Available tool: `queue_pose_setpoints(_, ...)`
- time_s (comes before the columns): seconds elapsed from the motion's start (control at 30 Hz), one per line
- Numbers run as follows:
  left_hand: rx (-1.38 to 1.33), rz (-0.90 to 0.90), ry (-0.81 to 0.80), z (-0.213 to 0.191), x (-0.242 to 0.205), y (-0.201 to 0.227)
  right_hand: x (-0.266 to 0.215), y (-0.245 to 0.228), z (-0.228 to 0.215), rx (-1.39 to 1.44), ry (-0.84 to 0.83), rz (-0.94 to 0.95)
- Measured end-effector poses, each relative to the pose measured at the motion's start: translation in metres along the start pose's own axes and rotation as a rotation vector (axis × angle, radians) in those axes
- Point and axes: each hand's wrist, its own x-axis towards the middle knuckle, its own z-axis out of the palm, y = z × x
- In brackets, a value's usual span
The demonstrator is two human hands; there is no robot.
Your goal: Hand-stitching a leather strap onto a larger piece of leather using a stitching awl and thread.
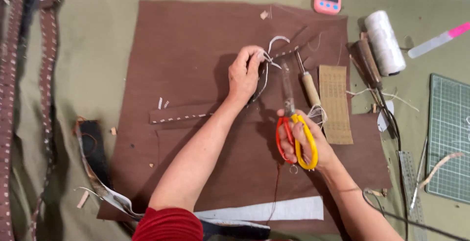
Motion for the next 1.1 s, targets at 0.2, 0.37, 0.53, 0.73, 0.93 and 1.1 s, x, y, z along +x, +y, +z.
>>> queue_pose_setpoints(0.2, -0.015, -0.017, -0.018, 0.001, 0.001, -0.002, 0.012, 0.018, -0.022, -0.003, -0.109, 0.100)
queue_pose_setpoints(0.37, -0.015, 0.084, -0.029, 0.000, -0.001, 0.006, 0.014, 0.012, -0.016, 0.033, -0.089, 0.168)
queue_pose_setpoints(0.53, 0.010, 0.149, -0.051, 0.000, -0.004, 0.009, 0.015, 0.009, -0.017, 0.075, -0.077, 0.193)
queue_pose_setpoints(0.73, 0.014, 0.196, -0.091, 0.000, -0.007, 0.014, 0.016, -0.001, -0.020, 0.187, -0.038, 0.254)
queue_pose_setpoints(0.93, 0.021, 0.197, -0.141, 0.001, -0.010, 0.016, 0.018, -0.004, -0.026, 0.262, -0.037, 0.258)
queue_pose_setpoints(1.1, 0.008, 0.250, -0.162, 0.003, -0.010, 0.019, 0.021, -0.002, -0.033, 0.419, -0.052, 0.263)
